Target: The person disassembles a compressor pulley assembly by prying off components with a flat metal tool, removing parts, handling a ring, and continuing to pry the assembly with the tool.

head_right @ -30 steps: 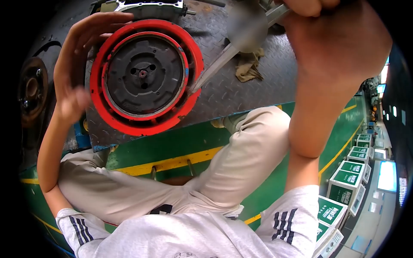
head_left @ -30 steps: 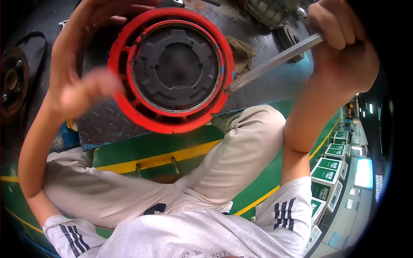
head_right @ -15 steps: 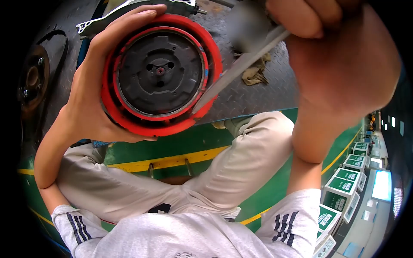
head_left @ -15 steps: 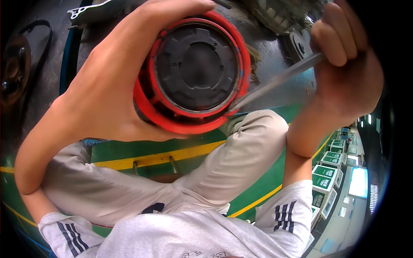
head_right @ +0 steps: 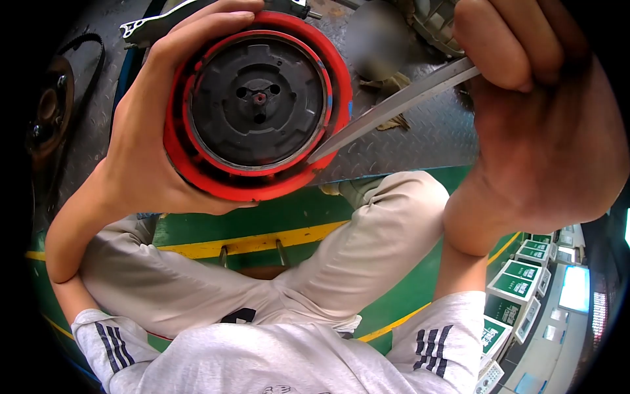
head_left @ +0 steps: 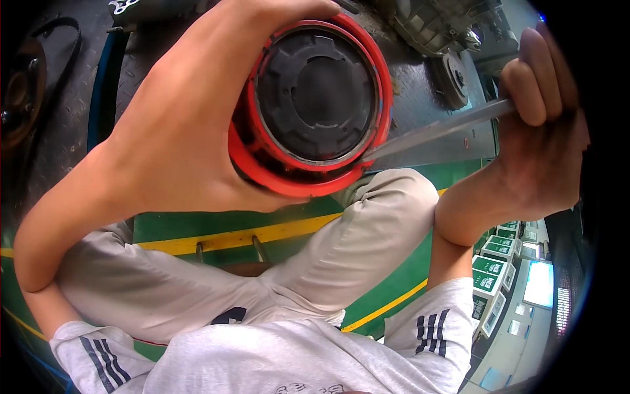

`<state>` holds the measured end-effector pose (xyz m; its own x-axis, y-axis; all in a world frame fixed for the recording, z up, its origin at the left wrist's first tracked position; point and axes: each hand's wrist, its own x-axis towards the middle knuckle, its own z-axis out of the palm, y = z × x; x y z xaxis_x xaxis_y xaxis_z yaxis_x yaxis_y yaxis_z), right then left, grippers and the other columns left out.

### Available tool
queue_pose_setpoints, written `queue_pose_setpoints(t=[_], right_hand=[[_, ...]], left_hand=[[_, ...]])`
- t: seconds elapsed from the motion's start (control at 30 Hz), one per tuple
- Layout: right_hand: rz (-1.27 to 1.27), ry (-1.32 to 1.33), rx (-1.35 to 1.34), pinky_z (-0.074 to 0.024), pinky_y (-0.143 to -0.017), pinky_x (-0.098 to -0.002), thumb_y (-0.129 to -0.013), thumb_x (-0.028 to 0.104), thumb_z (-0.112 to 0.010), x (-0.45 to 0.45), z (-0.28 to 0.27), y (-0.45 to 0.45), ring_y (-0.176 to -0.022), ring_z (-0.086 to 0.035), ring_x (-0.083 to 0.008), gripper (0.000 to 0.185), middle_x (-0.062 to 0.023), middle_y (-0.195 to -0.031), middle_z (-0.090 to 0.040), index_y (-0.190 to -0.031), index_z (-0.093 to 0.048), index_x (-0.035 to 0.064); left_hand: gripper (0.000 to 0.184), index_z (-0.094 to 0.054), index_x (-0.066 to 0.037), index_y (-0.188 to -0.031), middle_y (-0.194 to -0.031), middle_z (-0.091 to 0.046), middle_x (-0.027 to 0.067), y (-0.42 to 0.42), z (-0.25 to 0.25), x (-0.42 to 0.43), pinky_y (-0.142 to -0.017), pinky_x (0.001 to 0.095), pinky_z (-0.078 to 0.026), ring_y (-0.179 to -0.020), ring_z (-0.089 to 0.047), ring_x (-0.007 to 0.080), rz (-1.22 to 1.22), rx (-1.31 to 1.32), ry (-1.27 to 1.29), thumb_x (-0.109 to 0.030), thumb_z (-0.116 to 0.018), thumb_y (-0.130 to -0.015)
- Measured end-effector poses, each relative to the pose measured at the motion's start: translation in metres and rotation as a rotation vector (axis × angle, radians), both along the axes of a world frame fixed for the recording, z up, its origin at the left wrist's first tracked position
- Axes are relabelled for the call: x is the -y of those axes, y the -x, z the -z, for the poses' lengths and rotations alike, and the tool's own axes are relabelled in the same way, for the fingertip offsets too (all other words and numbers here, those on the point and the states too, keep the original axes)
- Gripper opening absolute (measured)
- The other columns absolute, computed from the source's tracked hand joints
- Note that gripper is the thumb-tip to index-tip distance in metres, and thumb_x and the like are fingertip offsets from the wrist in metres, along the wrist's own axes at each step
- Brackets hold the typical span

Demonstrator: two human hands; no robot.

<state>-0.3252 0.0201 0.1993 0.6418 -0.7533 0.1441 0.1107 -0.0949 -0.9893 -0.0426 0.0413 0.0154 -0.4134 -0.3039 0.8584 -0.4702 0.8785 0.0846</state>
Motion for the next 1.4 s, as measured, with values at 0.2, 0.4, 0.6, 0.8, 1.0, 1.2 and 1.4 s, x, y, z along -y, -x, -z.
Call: queue_pose_setpoints(t=[0.2, 0.4, 0.6, 0.8, 1.0, 1.2, 1.4], right_hand=[[-0.028, 0.026, 0.006, -0.0271, -0.053, -0.0297, -0.107, 0.038, -0.044, 0.003, -0.001, 0.006, -0.054, -0.027, -0.0159, 0.041, -0.0033, -0.067, -0.026, -0.074, -0.041, 0.0145], [0.042, 0.052, 0.024, -0.0283, -0.052, -0.0287, -0.105, 0.042, -0.048, 0.002, 0.001, 0.006, -0.053, -0.029, -0.0159, 0.043, -0.0036, -0.066, -0.028, -0.074, -0.045, 0.013], [-0.018, 0.025, -0.022, -0.0286, -0.054, -0.0286, -0.105, 0.042, -0.048, 0.008, -0.002, -0.002, -0.055, -0.029, -0.0164, 0.04, -0.0035, -0.067, -0.028, -0.078, -0.045, 0.0125], [-0.011, -0.025, -0.077, -0.028, -0.055, -0.029, -0.106, 0.041, -0.046, 0.006, -0.001, -0.007, -0.056, -0.028, -0.0161, 0.039, -0.0034, -0.068, -0.027, -0.079, -0.043, 0.013], [-0.006, 0.001, 0.006, -0.0238, -0.055, -0.0299, -0.104, 0.027, -0.049, 0.001, 0.026, -0.017, -0.058, -0.026, -0.0156, 0.031, -0.0016, -0.07, -0.028, -0.078, -0.04, 0.0125], [-0.141, 0.052, 0.215, -0.0218, -0.046, -0.0256, -0.1, 0.018, -0.05, 0.006, 0.044, -0.011, -0.052, -0.027, -0.0124, 0.03, 0.0006, -0.066, -0.031, -0.072, -0.039, 0.015], [-0.194, -0.023, 0.417, -0.0197, -0.037, -0.0233, -0.102, 0.015, -0.043, 0.007, 0.053, -0.018, -0.04, -0.023, -0.01, 0.032, 0.0024, -0.059, -0.032, -0.07, -0.038, 0.016]], left_hand=[[0.116, -0.035, 0.003, -0.145, -0.142, -0.047, 0.0294, 0.004, 0.004, -0.006, -0.106, 0.0429, -0.043, -0.125, -0.055, 0.0373, -0.055, -0.023, 0.029, -0.049, -0.094, -0.06], [0.114, -0.035, 0.003, -0.144, -0.141, -0.047, 0.0294, 0.006, 0.005, -0.008, -0.105, 0.0428, -0.044, -0.124, -0.056, 0.0372, -0.085, -0.037, 0.046, -0.048, -0.094, -0.06], [0.113, -0.036, 0.003, -0.143, -0.139, -0.048, 0.0295, 0.008, 0.009, -0.009, -0.105, 0.0426, -0.044, -0.123, -0.056, 0.0371, -0.105, -0.058, 0.056, -0.048, -0.094, -0.061], [0.111, -0.037, 0.003, -0.142, -0.138, -0.049, 0.0295, 0.011, 0.013, -0.011, -0.104, 0.0425, -0.045, -0.121, -0.057, 0.037, -0.122, -0.072, 0.065, -0.048, -0.094, -0.061], [0.11, -0.037, 0.003, -0.141, -0.137, -0.049, 0.0296, 0.015, 0.017, -0.01, -0.103, 0.0424, -0.045, -0.12, -0.058, 0.0369, -0.129, -0.082, 0.07, -0.047, -0.094, -0.061], [0.108, -0.038, 0.003, -0.14, -0.136, -0.05, 0.0296, 0.015, 0.015, -0.007, -0.102, 0.0422, -0.046, -0.119, -0.058, 0.0369, -0.13, -0.078, 0.07, -0.047, -0.094, -0.062], [0.107, -0.039, 0.003, -0.139, -0.135, -0.051, 0.0296, 0.012, 0.009, -0.009, -0.101, 0.0421, -0.046, -0.117, -0.059, 0.0368, -0.13, -0.065, 0.071, -0.046, -0.094, -0.062]])
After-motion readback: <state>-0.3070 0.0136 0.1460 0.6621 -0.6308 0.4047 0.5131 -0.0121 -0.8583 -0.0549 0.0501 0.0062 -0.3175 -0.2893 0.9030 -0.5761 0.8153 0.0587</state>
